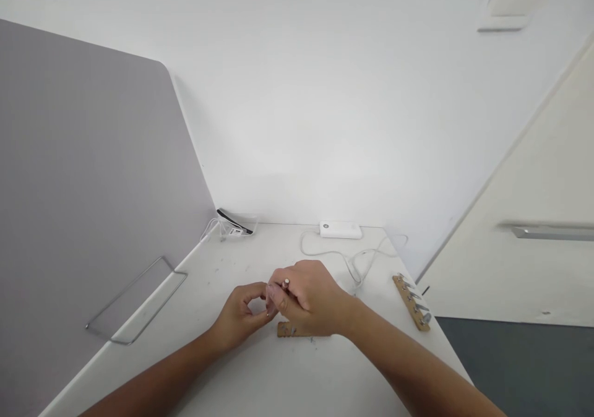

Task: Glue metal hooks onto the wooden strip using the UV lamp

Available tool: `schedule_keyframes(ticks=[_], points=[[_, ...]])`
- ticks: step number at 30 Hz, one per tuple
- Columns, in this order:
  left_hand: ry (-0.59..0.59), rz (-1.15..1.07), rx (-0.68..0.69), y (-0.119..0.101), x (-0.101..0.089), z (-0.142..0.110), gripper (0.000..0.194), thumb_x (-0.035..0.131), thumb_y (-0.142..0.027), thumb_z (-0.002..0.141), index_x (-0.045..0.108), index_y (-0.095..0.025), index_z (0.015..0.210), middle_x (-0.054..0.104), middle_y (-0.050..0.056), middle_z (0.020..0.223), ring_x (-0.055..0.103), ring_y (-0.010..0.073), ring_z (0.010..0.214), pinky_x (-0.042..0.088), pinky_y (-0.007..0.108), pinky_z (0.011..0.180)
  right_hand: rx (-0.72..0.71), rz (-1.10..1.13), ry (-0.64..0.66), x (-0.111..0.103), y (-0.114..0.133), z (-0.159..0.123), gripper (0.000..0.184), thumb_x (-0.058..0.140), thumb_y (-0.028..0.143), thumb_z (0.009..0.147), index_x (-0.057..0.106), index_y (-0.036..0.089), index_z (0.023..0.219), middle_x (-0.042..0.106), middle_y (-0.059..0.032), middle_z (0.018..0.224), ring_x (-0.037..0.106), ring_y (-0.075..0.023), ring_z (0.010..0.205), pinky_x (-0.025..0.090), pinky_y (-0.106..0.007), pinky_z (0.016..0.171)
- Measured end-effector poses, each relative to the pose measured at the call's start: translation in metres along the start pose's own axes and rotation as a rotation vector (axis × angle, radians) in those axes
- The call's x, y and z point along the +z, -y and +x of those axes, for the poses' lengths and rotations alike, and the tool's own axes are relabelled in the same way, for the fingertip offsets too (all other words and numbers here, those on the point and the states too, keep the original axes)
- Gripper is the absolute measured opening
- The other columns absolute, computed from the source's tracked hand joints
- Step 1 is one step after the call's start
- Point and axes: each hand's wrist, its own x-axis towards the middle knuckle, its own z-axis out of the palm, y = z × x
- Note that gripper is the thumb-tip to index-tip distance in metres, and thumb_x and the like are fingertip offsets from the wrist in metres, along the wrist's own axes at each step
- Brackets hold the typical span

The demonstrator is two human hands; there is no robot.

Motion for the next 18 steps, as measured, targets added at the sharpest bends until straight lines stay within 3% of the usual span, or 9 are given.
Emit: schedule_keyframes(ticks=[5,9,13,15,18], points=[[0.002,-0.017,-0.03,0.001,0.0,-0.001,0.013,0.07,-0.026,0.083,0.07,-0.019,0.072,0.074,0.002,0.075,0.067,0.0182,0.072,0.052,0.027,0.068,-0.148,0.095,-0.132,-0.01,0.003,-0.007,0.027,0.04,0.029,0.103,0.066,0.025,0.096,0.068,0.0024,0.06,0.058,-0.0154,0.052,0.046,-0.033,0.068],[-0.012,-0.021,0.013,0.002,0.0,-0.001,0.01,0.071,-0.023,0.082,0.071,-0.018,0.074,0.076,0.003,0.079,0.068,0.0178,0.073,0.054,0.028,0.073,-0.329,0.261,-0.279,-0.022,0.024,-0.018,0.026,0.041,0.033,0.103,0.066,0.029,0.109,0.063,0.0029,0.058,0.056,-0.016,0.047,0.046,-0.034,0.062],[-0.022,-0.011,0.027,0.004,0.001,0.0,0.01,0.07,-0.023,0.084,0.071,-0.018,0.075,0.076,0.003,0.078,0.068,0.0172,0.072,0.055,0.027,0.073,-0.306,0.339,-0.45,-0.027,0.053,-0.028,0.033,0.039,0.038,0.106,0.071,0.032,0.102,0.05,0.0039,0.046,0.049,-0.0168,0.042,0.047,-0.037,0.06],[-0.028,-0.005,0.031,0.005,0.001,0.0,0.01,0.07,-0.023,0.084,0.071,-0.018,0.075,0.076,0.004,0.078,0.068,0.0171,0.071,0.055,0.027,0.073,-0.291,0.378,-0.558,-0.029,0.063,-0.03,0.042,0.034,0.052,0.107,0.067,0.032,0.094,0.048,0.004,0.043,0.045,-0.0161,0.039,0.046,-0.037,0.055],[-0.02,0.004,0.035,0.007,0.001,0.0,0.011,0.07,-0.025,0.085,0.072,-0.018,0.076,0.076,0.004,0.079,0.068,0.0173,0.072,0.055,0.028,0.073,-0.439,0.405,-0.393,-0.034,0.068,-0.029,0.033,0.037,0.045,0.108,0.057,0.03,0.087,0.05,0.0061,0.044,0.042,-0.0123,0.034,0.046,-0.033,0.049]])
